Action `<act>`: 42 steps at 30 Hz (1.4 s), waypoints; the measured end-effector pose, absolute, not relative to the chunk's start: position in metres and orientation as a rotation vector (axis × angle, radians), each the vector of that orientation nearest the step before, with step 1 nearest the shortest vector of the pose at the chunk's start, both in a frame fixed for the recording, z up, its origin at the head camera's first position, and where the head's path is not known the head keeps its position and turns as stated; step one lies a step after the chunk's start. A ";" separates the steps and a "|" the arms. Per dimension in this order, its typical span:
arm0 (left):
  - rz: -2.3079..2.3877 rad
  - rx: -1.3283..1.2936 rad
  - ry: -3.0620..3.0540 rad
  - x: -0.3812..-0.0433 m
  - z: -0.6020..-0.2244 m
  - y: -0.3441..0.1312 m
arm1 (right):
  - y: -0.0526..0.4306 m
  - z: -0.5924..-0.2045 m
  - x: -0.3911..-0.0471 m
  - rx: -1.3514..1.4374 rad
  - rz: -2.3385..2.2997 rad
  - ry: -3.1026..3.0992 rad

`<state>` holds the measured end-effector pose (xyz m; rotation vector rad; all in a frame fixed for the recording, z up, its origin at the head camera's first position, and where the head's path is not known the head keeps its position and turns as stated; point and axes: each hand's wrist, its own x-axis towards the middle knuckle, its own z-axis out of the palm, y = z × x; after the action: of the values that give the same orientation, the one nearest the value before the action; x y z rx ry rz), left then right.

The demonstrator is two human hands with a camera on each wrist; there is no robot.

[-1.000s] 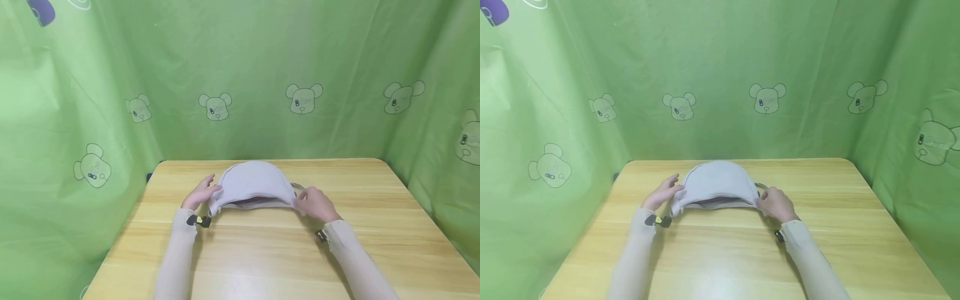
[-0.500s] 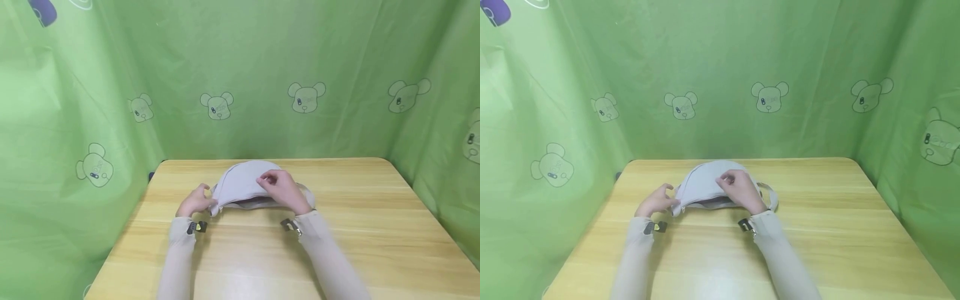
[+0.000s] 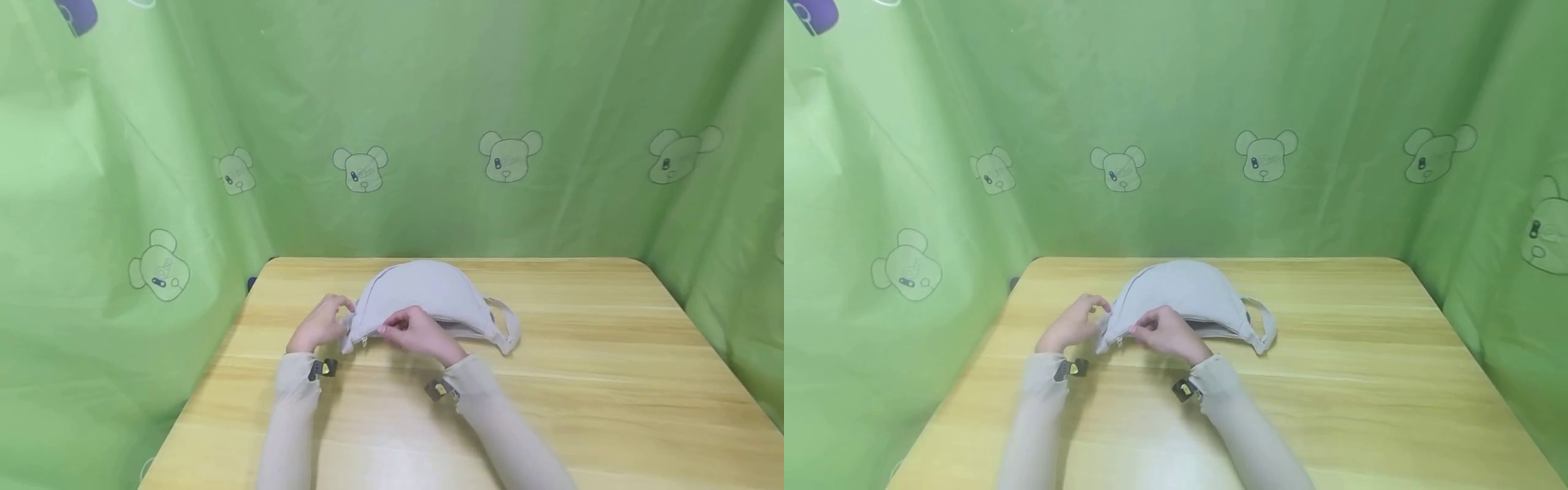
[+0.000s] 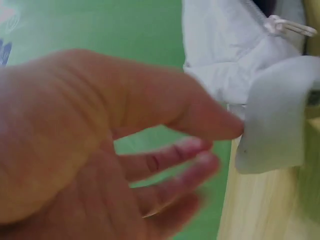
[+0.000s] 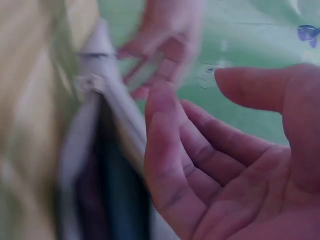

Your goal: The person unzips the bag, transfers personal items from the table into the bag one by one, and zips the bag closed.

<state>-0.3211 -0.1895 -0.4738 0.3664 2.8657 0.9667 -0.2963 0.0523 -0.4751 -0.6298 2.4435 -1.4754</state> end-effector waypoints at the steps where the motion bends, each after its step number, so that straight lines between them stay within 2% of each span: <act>1: 0.940 0.389 2.885 -0.321 -0.473 -0.187 | 0.050 -0.480 -0.296 -0.621 -1.462 2.424; 10: 0.693 0.340 2.902 -0.318 -0.469 -0.174 | 0.032 -0.516 -0.302 -0.435 -1.495 2.260; 20: 0.526 0.254 2.937 -0.312 -0.466 -0.170 | 0.023 -0.554 -0.309 -0.174 -1.989 1.663; 29: 0.541 0.289 2.961 -0.317 -0.469 -0.169 | 0.019 -0.558 -0.304 -0.048 -2.172 1.257; 42: 0.520 0.334 2.988 -0.320 -0.468 -0.171 | 0.014 -0.561 -0.303 -0.014 -2.250 1.201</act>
<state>-0.3199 -0.1712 -0.4684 0.3345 2.9882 0.5203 -0.3027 0.0135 -0.5610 -0.0139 1.2012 -2.2502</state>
